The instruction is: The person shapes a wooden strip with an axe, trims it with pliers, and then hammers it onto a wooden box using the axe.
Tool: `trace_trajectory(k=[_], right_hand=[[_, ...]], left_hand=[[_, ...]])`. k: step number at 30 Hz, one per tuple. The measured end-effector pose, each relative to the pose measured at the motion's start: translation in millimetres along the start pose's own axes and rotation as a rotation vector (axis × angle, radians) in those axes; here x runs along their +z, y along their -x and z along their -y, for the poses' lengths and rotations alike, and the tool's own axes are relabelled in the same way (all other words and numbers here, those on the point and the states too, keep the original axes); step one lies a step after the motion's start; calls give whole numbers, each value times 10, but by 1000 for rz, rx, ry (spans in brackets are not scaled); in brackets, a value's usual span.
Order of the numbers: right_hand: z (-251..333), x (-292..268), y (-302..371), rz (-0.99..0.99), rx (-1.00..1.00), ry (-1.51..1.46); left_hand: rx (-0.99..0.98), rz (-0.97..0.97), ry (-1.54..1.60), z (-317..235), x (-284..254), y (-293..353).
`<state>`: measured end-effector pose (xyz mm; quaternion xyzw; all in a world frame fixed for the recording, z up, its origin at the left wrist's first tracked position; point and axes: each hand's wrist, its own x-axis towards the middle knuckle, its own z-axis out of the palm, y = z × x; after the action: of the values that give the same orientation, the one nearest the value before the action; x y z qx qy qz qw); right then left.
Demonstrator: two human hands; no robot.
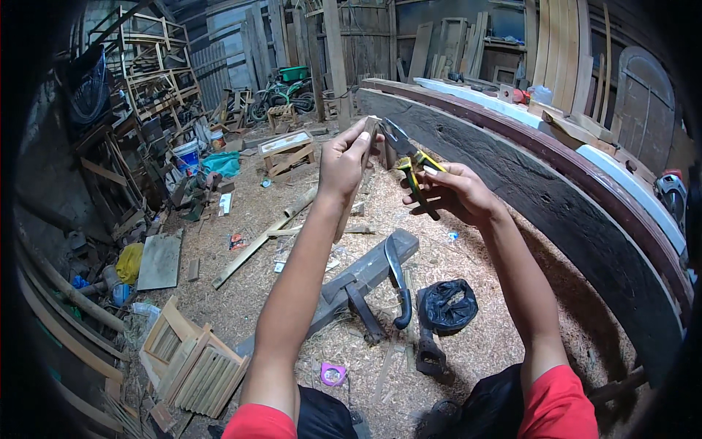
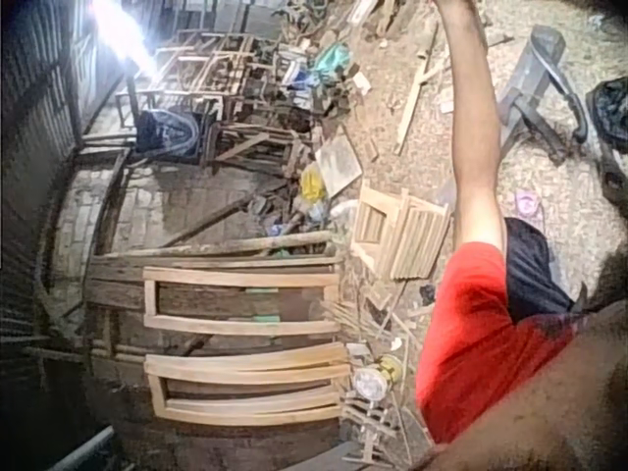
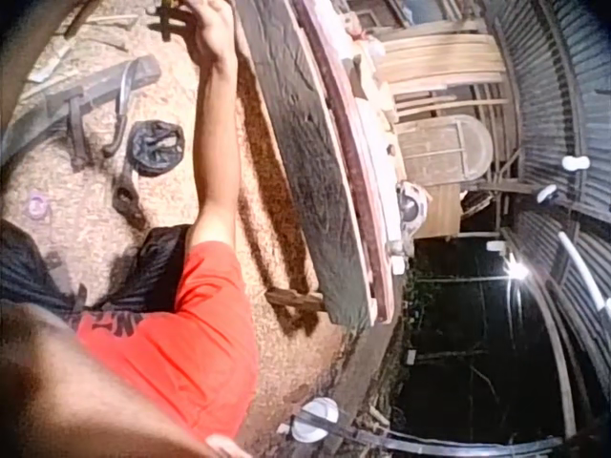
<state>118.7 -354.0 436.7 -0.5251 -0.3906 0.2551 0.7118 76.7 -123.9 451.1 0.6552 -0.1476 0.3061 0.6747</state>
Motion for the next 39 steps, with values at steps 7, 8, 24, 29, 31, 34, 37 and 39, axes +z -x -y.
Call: trace_trajectory(k=[7,8,24,29,31,34,37,39], right_hand=[[0,-20,28,-31,6,12],[1,-16,40,-42,10,32],[-42,81,13,-110,-44,73],[-158,49,-79,-176,-121,184],[-293,-216,-138,-253,-136,433],[-437,-250,-192,-559,-599,1259],[-395,-220,-143,-599,-563,1217],[-404,-280,-124,-596,-647,1239]], left_hand=[[-22,-2,5,25,45,-23],[-21,-3,6,44,42,-29],[84,171,-121,154,-102,-61],[-118,287,-321,310,-186,-53],[-113,251,-319,287,-53,-42],[-107,175,-314,302,-95,-51],[-123,147,-262,333,-159,-35],[-148,149,-223,308,-162,-6]])
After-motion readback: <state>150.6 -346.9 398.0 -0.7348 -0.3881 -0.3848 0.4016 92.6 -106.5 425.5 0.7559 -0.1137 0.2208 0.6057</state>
